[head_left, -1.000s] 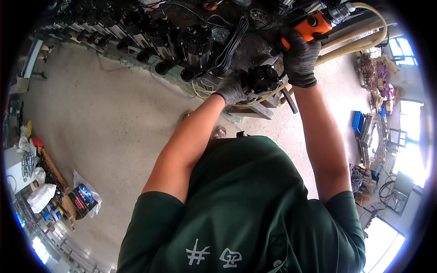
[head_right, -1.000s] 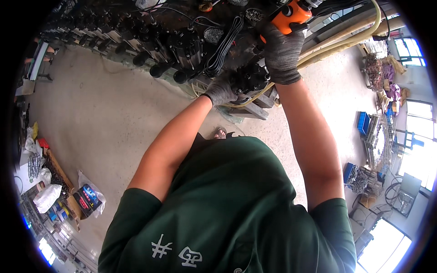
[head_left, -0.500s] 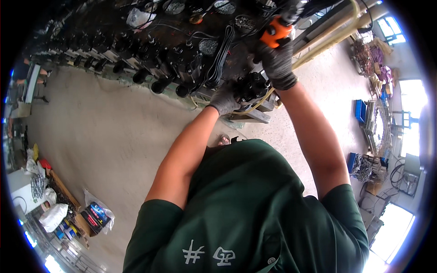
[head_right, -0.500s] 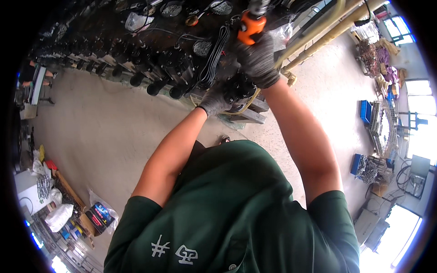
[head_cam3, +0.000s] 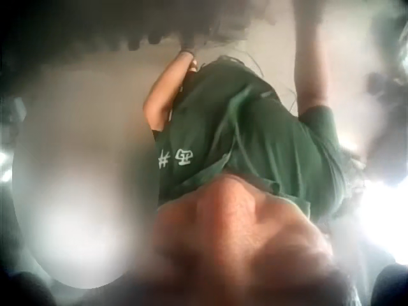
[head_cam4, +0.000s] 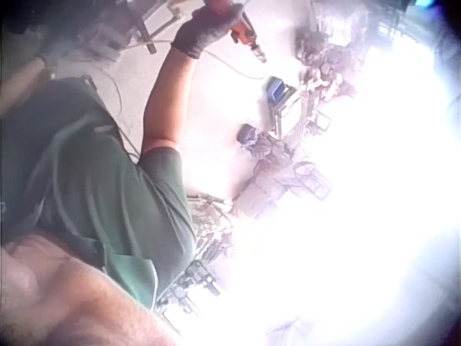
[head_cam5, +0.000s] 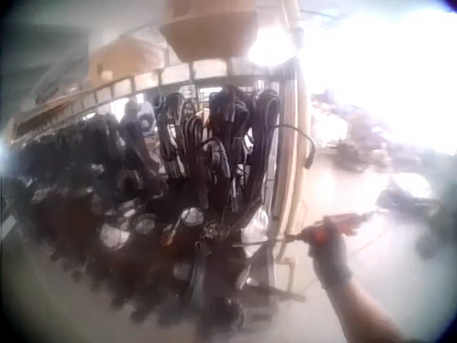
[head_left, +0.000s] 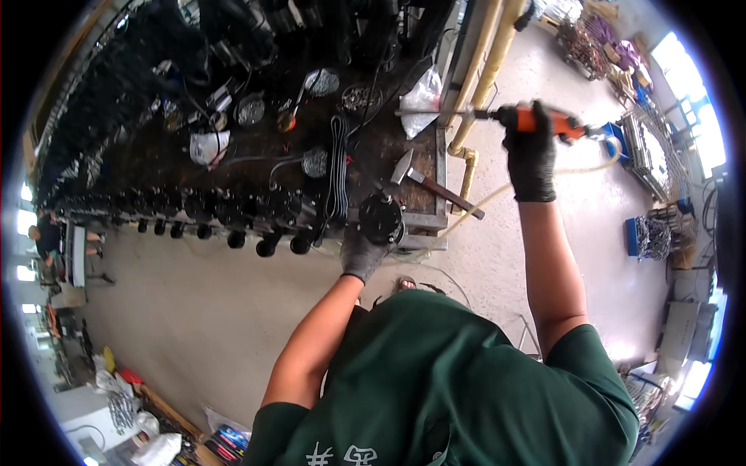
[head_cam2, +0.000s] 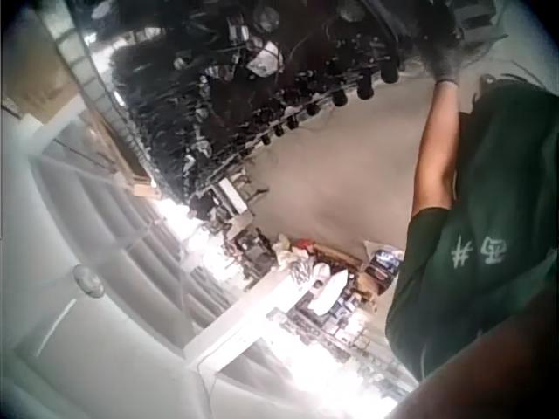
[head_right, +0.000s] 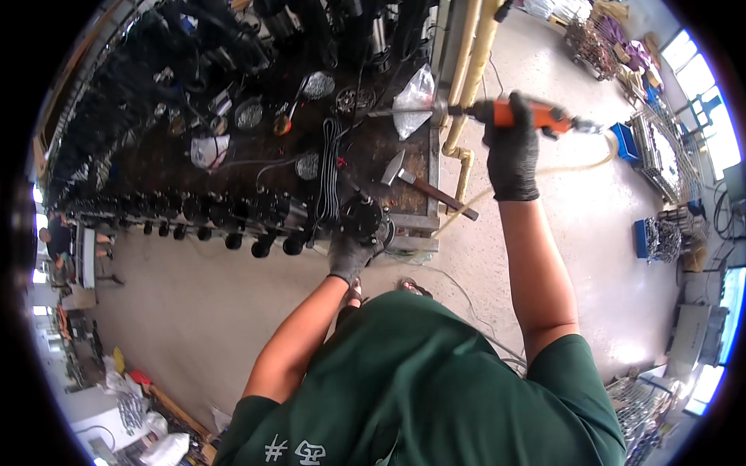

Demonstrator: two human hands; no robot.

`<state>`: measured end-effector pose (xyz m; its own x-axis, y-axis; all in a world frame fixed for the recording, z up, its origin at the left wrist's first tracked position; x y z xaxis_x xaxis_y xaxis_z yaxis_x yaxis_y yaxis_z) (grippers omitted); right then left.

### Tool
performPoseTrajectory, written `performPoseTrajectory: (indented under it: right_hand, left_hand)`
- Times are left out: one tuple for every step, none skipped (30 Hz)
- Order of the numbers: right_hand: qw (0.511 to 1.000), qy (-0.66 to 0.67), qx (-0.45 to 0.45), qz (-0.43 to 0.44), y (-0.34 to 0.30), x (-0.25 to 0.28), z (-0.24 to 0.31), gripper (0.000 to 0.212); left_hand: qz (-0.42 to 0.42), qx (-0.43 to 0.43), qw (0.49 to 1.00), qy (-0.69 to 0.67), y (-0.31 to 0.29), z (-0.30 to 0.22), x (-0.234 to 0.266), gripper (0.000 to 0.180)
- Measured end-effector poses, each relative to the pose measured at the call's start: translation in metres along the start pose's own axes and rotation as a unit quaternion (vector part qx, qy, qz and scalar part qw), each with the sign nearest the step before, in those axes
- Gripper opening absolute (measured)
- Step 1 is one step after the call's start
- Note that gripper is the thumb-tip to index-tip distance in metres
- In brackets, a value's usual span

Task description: The person inserts a cylindrical metal component into a black housing, taps it into place with a hammer, and uses a power tool to screw the components together.

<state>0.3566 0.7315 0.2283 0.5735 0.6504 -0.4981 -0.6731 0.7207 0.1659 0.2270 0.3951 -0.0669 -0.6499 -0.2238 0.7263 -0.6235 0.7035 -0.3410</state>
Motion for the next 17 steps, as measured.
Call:
performPoseTrajectory:
  right_hand:
    - [0.998,0.022,-0.065,-0.009,0.002,0.026,-0.028,0.038]
    - [0.995,0.039,-0.09,-0.032,0.001,0.064,-0.055,0.035]
    - [0.99,0.059,-0.115,-0.053,-0.001,0.095,-0.088,0.032]
    - [0.979,0.116,-0.107,-0.131,-0.006,0.13,-0.123,0.029]
    - [0.959,0.183,-0.11,-0.187,-0.004,0.136,-0.162,0.027]
    - [0.938,0.231,-0.112,-0.233,-0.006,0.131,-0.192,0.027]
    - [0.912,0.277,-0.114,-0.28,-0.008,0.128,-0.221,0.027]
    - [0.885,0.339,-0.108,-0.3,-0.002,0.152,-0.256,0.03]
    - [0.864,0.394,-0.105,-0.296,-0.003,0.16,-0.285,0.03]
    - [0.864,0.372,-0.121,-0.316,-0.003,0.143,-0.305,0.031]
    - [0.866,0.348,-0.122,-0.338,0.0,0.141,-0.317,0.031]
    - [0.888,0.274,-0.166,-0.33,0.007,0.142,-0.324,0.033]
    - [0.885,0.251,-0.188,-0.345,0.014,0.112,-0.327,0.033]
    - [0.89,0.205,-0.218,-0.344,0.021,0.096,-0.331,0.035]
    - [0.893,0.16,-0.249,-0.339,0.029,0.08,-0.334,0.038]
    - [0.864,0.208,-0.297,-0.35,0.038,0.08,-0.343,0.037]
    - [0.876,0.238,-0.229,-0.352,0.055,0.122,-0.352,0.039]
  left_hand:
    - [0.025,-0.041,0.997,-0.068,0.005,0.019,-0.009,0.092]
    - [0.047,-0.069,0.992,-0.097,0.007,0.016,-0.01,0.089]
    - [0.07,-0.094,0.985,-0.126,0.008,0.012,-0.008,0.086]
    - [0.048,-0.126,0.987,-0.091,0.008,-0.012,0.004,0.079]
    - [0.03,-0.154,0.986,-0.061,0.012,-0.006,0.011,0.077]
    - [0.008,-0.178,0.983,-0.031,0.016,0.004,0.017,0.075]
    - [-0.014,-0.204,0.979,-0.002,0.02,0.012,0.023,0.073]
    - [-0.01,-0.287,0.937,0.199,0.032,0.002,0.023,0.069]
    - [0.049,-0.27,0.935,0.225,0.036,0.001,0.026,0.065]
    - [0.105,-0.242,0.931,0.254,0.033,0.007,0.032,0.062]
    - [0.16,-0.229,0.918,0.282,0.038,0.008,0.035,0.058]
    - [0.21,-0.206,0.951,0.094,0.042,0.018,0.033,0.059]
    - [0.228,-0.176,0.954,-0.079,0.038,0.037,0.032,0.056]
    - [0.236,-0.153,0.919,-0.278,0.036,0.049,0.031,0.054]
    - [0.225,-0.131,0.859,-0.441,0.033,0.062,0.03,0.051]
    - [0.234,-0.121,0.854,-0.449,0.034,0.054,0.03,0.05]
    - [0.268,-0.134,0.845,-0.444,0.053,0.035,0.021,0.05]
Point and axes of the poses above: each hand's wrist, its own y-axis towards the middle knuckle, its own x-axis out of the back of the hand, z = x × y, the point moved 3 cm from there along y, towards the middle knuckle, and after that the axes turned 12 degrees about z, right-handed, at the moved point
